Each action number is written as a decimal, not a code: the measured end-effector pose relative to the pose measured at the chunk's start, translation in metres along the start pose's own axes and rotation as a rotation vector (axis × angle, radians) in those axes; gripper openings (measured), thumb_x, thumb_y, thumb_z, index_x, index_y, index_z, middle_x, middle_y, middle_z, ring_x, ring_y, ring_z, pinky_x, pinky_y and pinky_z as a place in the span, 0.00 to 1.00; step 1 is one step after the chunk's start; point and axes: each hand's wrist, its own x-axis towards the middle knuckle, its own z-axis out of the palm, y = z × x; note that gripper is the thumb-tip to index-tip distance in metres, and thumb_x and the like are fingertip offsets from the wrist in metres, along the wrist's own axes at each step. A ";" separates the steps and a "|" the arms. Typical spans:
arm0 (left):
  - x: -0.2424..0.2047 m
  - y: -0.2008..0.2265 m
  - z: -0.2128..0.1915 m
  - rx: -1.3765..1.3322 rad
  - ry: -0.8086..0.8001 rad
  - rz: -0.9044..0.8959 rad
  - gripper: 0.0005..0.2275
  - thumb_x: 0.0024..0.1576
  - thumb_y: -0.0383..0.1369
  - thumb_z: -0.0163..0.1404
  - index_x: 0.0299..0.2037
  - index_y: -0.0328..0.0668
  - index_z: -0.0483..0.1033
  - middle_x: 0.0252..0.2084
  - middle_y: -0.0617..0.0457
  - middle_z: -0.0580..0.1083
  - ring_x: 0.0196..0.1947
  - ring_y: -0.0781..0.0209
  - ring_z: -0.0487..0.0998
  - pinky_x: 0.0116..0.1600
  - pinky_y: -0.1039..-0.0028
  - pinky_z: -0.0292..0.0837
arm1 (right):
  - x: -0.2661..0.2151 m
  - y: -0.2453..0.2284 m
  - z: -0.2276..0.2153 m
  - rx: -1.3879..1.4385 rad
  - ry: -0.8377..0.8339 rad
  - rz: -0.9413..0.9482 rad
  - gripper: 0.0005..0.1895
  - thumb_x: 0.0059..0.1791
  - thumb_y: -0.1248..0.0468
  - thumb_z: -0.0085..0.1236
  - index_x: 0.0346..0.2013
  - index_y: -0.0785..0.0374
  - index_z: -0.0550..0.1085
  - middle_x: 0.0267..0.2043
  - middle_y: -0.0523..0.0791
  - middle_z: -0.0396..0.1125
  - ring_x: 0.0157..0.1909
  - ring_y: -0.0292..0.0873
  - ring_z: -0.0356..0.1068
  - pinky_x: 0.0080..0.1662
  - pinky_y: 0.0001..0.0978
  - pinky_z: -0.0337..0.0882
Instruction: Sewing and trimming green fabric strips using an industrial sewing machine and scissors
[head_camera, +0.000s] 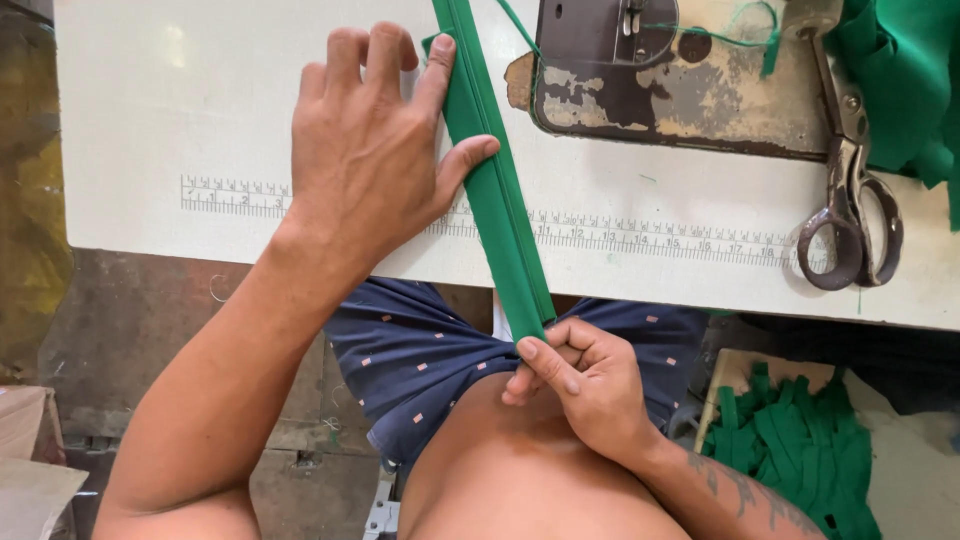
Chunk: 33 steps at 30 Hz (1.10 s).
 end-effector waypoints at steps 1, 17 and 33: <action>0.000 0.000 0.000 0.002 0.002 0.000 0.40 0.67 0.75 0.54 0.70 0.49 0.79 0.52 0.53 0.67 0.51 0.53 0.65 0.44 0.63 0.73 | -0.001 -0.002 -0.001 0.011 -0.013 -0.024 0.10 0.55 0.66 0.62 0.31 0.69 0.75 0.24 0.55 0.81 0.26 0.50 0.85 0.33 0.37 0.87; 0.014 0.032 -0.012 -0.141 0.024 0.129 0.38 0.67 0.69 0.49 0.70 0.41 0.73 0.64 0.48 0.68 0.66 0.43 0.67 0.62 0.55 0.71 | -0.001 -0.079 -0.071 -0.864 -0.188 0.387 0.37 0.38 0.43 0.80 0.61 0.43 0.84 0.56 0.36 0.89 0.59 0.30 0.90 0.64 0.21 0.84; 0.031 0.051 -0.009 -0.317 0.033 0.206 0.36 0.67 0.63 0.48 0.71 0.39 0.71 0.66 0.44 0.70 0.69 0.38 0.70 0.71 0.50 0.67 | 0.110 -0.130 -0.082 -1.319 -0.147 -1.021 0.34 0.57 0.45 0.61 0.73 0.60 0.70 0.77 0.51 0.65 0.80 0.56 0.62 0.81 0.57 0.57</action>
